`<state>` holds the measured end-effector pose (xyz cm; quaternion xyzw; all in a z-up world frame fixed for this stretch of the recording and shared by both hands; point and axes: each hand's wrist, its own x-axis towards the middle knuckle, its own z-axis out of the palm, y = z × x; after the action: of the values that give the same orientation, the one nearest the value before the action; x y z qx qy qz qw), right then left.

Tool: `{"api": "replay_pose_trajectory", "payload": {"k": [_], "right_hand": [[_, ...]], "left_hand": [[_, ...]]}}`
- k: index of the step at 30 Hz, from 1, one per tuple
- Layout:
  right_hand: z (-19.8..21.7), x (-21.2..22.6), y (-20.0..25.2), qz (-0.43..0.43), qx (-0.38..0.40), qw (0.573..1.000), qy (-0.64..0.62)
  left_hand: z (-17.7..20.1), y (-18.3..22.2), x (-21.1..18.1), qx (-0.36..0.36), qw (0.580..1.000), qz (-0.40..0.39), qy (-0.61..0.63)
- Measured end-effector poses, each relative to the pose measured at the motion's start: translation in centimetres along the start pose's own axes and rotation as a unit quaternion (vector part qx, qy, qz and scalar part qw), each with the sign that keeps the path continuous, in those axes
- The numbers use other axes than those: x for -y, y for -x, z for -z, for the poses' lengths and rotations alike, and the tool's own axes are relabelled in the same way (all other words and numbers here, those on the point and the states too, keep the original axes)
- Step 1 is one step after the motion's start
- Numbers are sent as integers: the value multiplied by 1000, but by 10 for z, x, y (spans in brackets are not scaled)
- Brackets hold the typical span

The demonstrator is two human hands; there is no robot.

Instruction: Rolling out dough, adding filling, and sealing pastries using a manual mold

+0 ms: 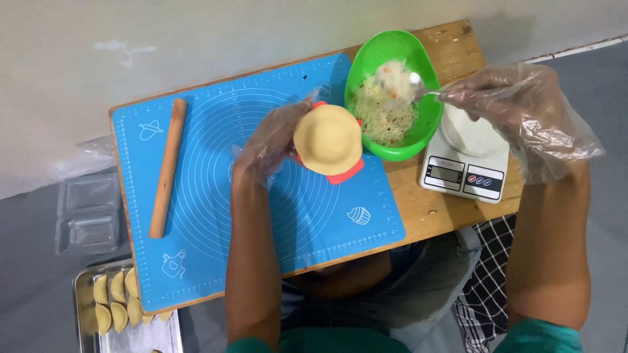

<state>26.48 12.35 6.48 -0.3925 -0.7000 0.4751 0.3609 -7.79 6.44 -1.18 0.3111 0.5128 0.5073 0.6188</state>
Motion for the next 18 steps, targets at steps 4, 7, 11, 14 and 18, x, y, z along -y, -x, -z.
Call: {"api": "replay_pose_trajectory", "payload": {"k": [4, 7, 11, 14, 18], "right_hand": [[-19, 26, -11, 10, 95, 991, 96], [-24, 26, -19, 20, 164, 983, 78], [-25, 7, -37, 58, 228, 948, 213], [-32, 22, -39, 57, 248, 953, 166], [-40, 39, -36, 97, 254, 942, 198]], "left_hand": [[-27, 20, -28, -25, 979, 80, -185], [-16, 12, -11, 43, 992, 47, -106], [-12, 13, -7, 108, 989, 6, -97], [-12, 10, -3, 103, 991, 4, -91], [-14, 13, -7, 84, 991, -13, -105]]}}
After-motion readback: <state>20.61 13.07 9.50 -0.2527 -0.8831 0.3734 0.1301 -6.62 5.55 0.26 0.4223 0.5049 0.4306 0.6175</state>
